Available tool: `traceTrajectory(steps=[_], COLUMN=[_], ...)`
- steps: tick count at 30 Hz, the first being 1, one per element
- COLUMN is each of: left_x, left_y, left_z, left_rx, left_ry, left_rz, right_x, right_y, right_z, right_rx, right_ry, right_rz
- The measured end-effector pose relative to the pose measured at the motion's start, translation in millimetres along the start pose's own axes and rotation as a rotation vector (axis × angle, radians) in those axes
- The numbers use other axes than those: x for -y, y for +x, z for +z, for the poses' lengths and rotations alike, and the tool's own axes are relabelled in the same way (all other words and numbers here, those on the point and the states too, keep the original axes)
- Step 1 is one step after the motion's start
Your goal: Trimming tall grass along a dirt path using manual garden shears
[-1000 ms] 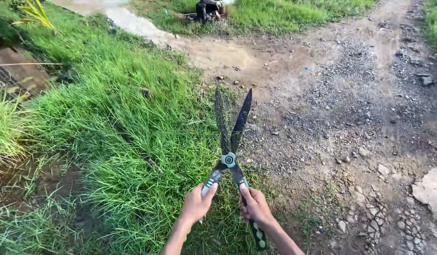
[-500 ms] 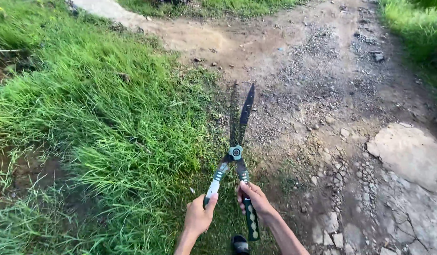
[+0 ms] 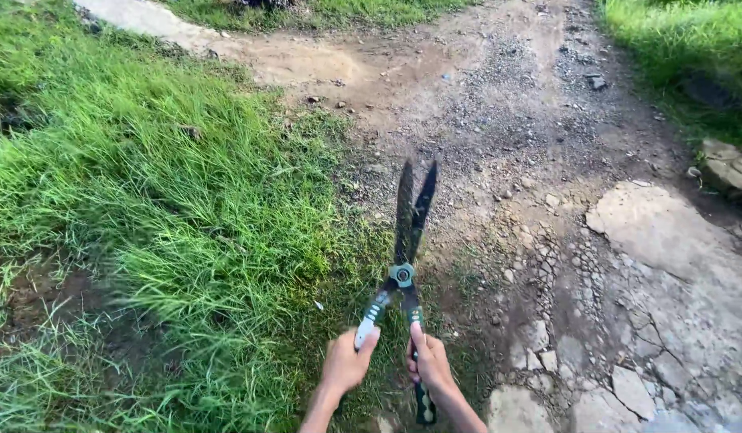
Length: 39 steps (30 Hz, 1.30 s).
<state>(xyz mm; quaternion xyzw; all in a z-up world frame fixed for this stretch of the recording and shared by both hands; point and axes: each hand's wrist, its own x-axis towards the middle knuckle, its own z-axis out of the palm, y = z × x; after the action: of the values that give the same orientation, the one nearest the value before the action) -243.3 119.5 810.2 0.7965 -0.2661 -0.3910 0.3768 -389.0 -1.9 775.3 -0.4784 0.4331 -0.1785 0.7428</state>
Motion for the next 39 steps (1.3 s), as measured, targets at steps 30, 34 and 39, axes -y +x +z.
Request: traceTrajectory(steps=[30, 34, 39], left_x=[-138.3, -141.9, -149.6], left_y=[5.7, 7.4, 4.3], left_z=[44.6, 52.7, 40.1], left_rx=[-0.897, -0.922, -0.888], left_ry=[0.646, 0.693, 0.591], left_rz=[0.600, 0.586, 0.383], right_x=[81.5, 73.9, 88.0], right_y=[-18.0, -32.5, -51.7], right_z=[-75.7, -60.1, -41.8], right_rx=[0.267, 0.288, 0.257], right_ry=[-0.022, -0.045, -0.232], right_rz=[-0.162, -0.170, -0.211])
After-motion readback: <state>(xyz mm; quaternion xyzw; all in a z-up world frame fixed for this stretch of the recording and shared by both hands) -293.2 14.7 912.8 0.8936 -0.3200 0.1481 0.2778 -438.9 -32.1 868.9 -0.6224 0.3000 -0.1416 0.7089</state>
